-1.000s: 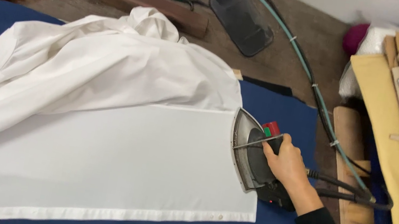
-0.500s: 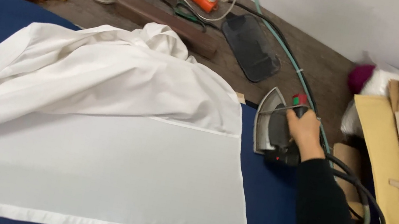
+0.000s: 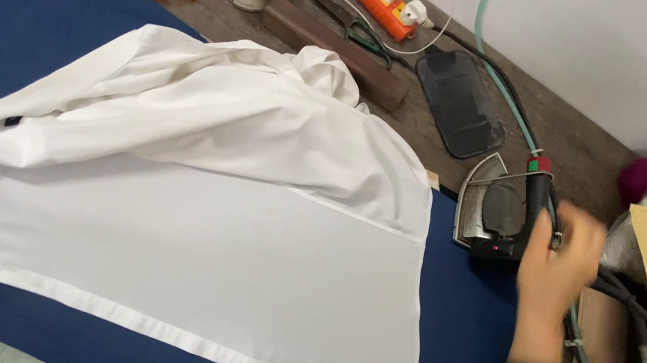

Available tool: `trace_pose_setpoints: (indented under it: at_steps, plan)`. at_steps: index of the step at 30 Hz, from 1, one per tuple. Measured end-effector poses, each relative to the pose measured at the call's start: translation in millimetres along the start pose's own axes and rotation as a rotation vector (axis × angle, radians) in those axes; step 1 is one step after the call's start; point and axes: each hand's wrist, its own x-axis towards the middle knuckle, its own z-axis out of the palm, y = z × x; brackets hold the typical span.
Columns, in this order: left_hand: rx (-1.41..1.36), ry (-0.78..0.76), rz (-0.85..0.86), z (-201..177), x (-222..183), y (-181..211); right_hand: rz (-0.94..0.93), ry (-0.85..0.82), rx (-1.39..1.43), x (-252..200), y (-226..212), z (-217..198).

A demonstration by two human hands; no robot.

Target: A person is ironing a white shirt on a pressing table using a steam iron, repositioning the garment to reach different sections.

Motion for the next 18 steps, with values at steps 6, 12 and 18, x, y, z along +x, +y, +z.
trace_pose_setpoints:
  at_steps: [6,12,18]
  plan:
    - [0.081,0.011,0.101,-5.1,-24.6,34.7,0.890,-0.443,0.269,-159.7,-72.0,-56.2]
    - [0.100,-0.075,-0.108,-30.0,-55.6,113.3,1.574,-0.739,0.269,-201.7,-109.2,-63.9]
    - [-0.190,-0.243,-0.189,-25.2,-49.1,151.6,1.435,-0.713,0.404,-234.7,-93.9,-45.6]
